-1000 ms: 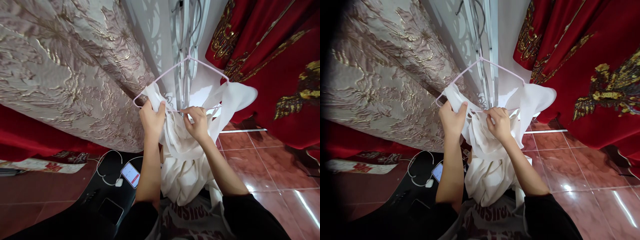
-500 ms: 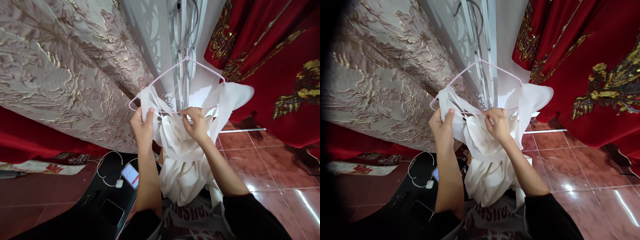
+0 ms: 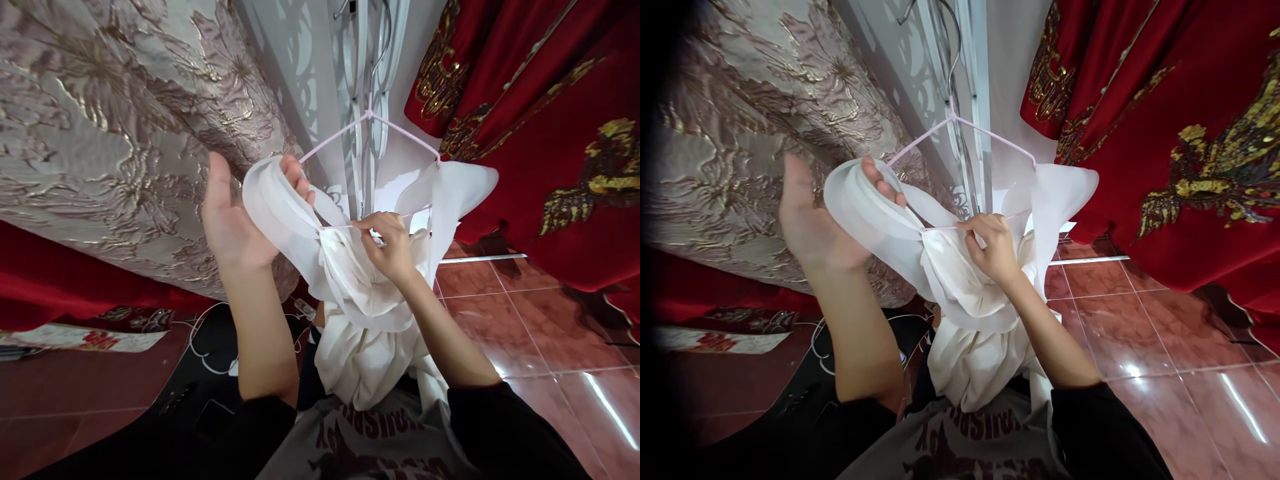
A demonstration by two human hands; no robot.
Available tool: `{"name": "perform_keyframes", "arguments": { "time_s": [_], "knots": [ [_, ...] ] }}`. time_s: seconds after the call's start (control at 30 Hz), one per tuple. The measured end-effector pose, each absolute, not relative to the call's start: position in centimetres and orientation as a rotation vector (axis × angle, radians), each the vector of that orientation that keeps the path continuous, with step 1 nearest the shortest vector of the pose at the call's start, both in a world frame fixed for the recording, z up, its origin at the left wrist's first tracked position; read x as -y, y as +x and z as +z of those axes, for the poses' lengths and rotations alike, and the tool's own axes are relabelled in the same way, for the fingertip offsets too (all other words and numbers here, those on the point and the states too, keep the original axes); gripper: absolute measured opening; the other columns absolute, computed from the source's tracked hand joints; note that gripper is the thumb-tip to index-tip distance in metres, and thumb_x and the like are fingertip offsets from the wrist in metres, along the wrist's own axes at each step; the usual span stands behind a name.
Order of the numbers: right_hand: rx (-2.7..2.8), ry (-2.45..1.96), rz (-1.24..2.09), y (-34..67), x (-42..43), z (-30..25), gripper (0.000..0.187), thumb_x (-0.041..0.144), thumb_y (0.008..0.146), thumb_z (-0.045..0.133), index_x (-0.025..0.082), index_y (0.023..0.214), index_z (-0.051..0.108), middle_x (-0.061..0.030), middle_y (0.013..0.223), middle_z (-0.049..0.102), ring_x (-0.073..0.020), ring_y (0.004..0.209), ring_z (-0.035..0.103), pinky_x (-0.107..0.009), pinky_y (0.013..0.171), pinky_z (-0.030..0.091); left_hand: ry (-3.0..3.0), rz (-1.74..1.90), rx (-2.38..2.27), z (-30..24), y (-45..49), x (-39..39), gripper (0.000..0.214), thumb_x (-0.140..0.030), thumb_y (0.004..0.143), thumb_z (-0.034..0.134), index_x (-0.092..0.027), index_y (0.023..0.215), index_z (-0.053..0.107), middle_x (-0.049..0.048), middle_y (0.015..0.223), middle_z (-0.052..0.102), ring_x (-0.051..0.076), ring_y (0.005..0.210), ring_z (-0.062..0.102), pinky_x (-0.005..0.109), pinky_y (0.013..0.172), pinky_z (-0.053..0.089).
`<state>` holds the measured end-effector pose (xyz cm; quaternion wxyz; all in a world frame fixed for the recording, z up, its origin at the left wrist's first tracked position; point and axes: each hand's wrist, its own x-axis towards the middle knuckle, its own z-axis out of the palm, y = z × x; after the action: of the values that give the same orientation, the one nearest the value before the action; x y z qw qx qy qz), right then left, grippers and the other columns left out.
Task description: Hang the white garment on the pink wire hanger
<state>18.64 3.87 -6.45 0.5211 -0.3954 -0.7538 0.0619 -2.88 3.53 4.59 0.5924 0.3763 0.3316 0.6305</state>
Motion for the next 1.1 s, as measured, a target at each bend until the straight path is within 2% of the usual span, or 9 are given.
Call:
{"name": "perform_keyframes", "arguments": {
  "time_s": [0.1, 0.2, 0.27, 0.37, 0.5, 0.67, 0.8, 0.93, 1.1],
  "knots": [
    [1.828, -0.98, 0.183, 18.4, -3.9, -6.5, 0.025, 0.012, 0.091, 0.05, 0.022, 0.099, 0.072, -0.0009, 0.088, 0.072, -0.0164, 0.085, 0.065, -0.036, 0.089, 0.041, 0.733, 1.645, -0.803, 4.0, -3.7, -3.6, 0.053, -0.042, 0.112, 0.03, -0.019, 0.09, 0.072, 0.004, 0.093, 0.072, 0.01, 0.078, 0.062, 0.033, 0.089, 0.059],
    [1.831, -0.985, 0.167, 18.8, -4.1, -6.7, 0.023, 0.012, 0.091, 0.051, 0.022, 0.097, 0.071, -0.0008, 0.088, 0.072, -0.0164, 0.084, 0.064, -0.036, 0.089, 0.041, 0.671, 1.833, -0.696, 2.1, -5.4, -3.3, 0.032, -0.029, 0.109, 0.049, -0.025, 0.084, 0.07, -0.0049, 0.07, 0.062, 0.007, 0.051, 0.038, 0.019, 0.07, 0.055],
    [1.828, -0.983, 0.123, 19.3, -4.1, -6.7, 0.022, 0.012, 0.09, 0.051, 0.022, 0.094, 0.07, -0.0004, 0.086, 0.072, -0.0161, 0.081, 0.063, -0.036, 0.088, 0.041, 0.716, 1.924, -0.713, 0.3, -6.7, -3.0, 0.025, -0.032, 0.107, 0.054, -0.028, 0.091, 0.072, -0.0061, 0.065, 0.058, 0.01, 0.045, 0.021, 0.02, 0.054, 0.047],
    [1.838, -1.018, 0.09, 20.0, -4.2, -6.6, 0.024, 0.011, 0.088, 0.051, 0.023, 0.092, 0.071, 0.0, 0.085, 0.072, -0.0163, 0.08, 0.062, -0.037, 0.089, 0.042, 0.732, 1.929, -0.825, -2.4, -7.4, -2.6, 0.013, -0.04, 0.096, 0.068, -0.031, 0.103, 0.074, -0.006, 0.077, 0.068, 0.012, 0.047, 0.009, 0.028, 0.041, 0.03],
    [1.859, -1.021, 0.12, 19.9, -4.1, -6.4, 0.026, 0.012, 0.09, 0.051, 0.023, 0.098, 0.072, -0.0013, 0.087, 0.073, -0.017, 0.082, 0.063, -0.039, 0.09, 0.045, 0.765, 1.84, -0.928, -4.4, -4.3, -1.8, 0.033, -0.048, 0.084, 0.078, -0.035, 0.114, 0.071, -0.0043, 0.117, 0.075, 0.009, 0.05, 0.011, 0.03, 0.042, 0.018],
    [1.826, -0.933, 0.175, 20.1, -2.4, -4.7, 0.024, 0.018, 0.095, 0.053, 0.027, 0.108, 0.071, -0.0025, 0.111, 0.074, -0.0199, 0.105, 0.068, -0.047, 0.106, 0.047, 0.769, 2.034, -0.918, -4.0, -0.4, -1.0, 0.03, -0.051, 0.089, 0.073, -0.026, 0.104, 0.066, -0.0042, 0.073, 0.06, 0.004, 0.041, 0.017, 0.027, 0.04, 0.013],
    [1.373, -1.0, -0.084, 23.5, -1.4, -3.1, 0.02, 0.028, 0.098, 0.056, 0.027, 0.115, 0.067, -0.0081, 0.12, 0.067, -0.0244, 0.12, 0.064, -0.05, 0.106, 0.05, 0.803, 2.044, -0.958, -3.7, -0.1, -1.1, 0.022, -0.042, 0.094, 0.069, -0.022, 0.098, 0.062, -0.0044, 0.066, 0.058, 0.003, 0.037, 0.024, 0.024, 0.038, 0.018],
    [1.054, -1.169, -0.022, 27.8, -3.2, -3.0, 0.031, 0.04, 0.095, 0.061, 0.022, 0.119, 0.064, -0.0126, 0.123, 0.064, -0.0243, 0.114, 0.066, -0.047, 0.1, 0.054, 0.8, 2.074, -0.963, -3.8, 0.0, -1.2, 0.021, -0.038, 0.093, 0.07, -0.021, 0.092, 0.06, -0.0044, 0.063, 0.059, 0.003, 0.035, 0.026, 0.023, 0.037, 0.018],
    [1.209, -1.285, 0.39, 28.4, -6.2, -3.5, 0.04, 0.054, 0.093, 0.062, 0.017, 0.107, 0.068, -0.0059, 0.085, 0.068, -0.0155, 0.081, 0.066, -0.033, 0.074, 0.054, 0.828, 2.074, -1.009, -3.7, 0.3, -1.0, 0.023, -0.042, 0.093, 0.07, -0.021, 0.091, 0.059, -0.0051, 0.062, 0.06, 0.003, 0.034, 0.026, 0.024, 0.037, 0.019]
  ]
}}
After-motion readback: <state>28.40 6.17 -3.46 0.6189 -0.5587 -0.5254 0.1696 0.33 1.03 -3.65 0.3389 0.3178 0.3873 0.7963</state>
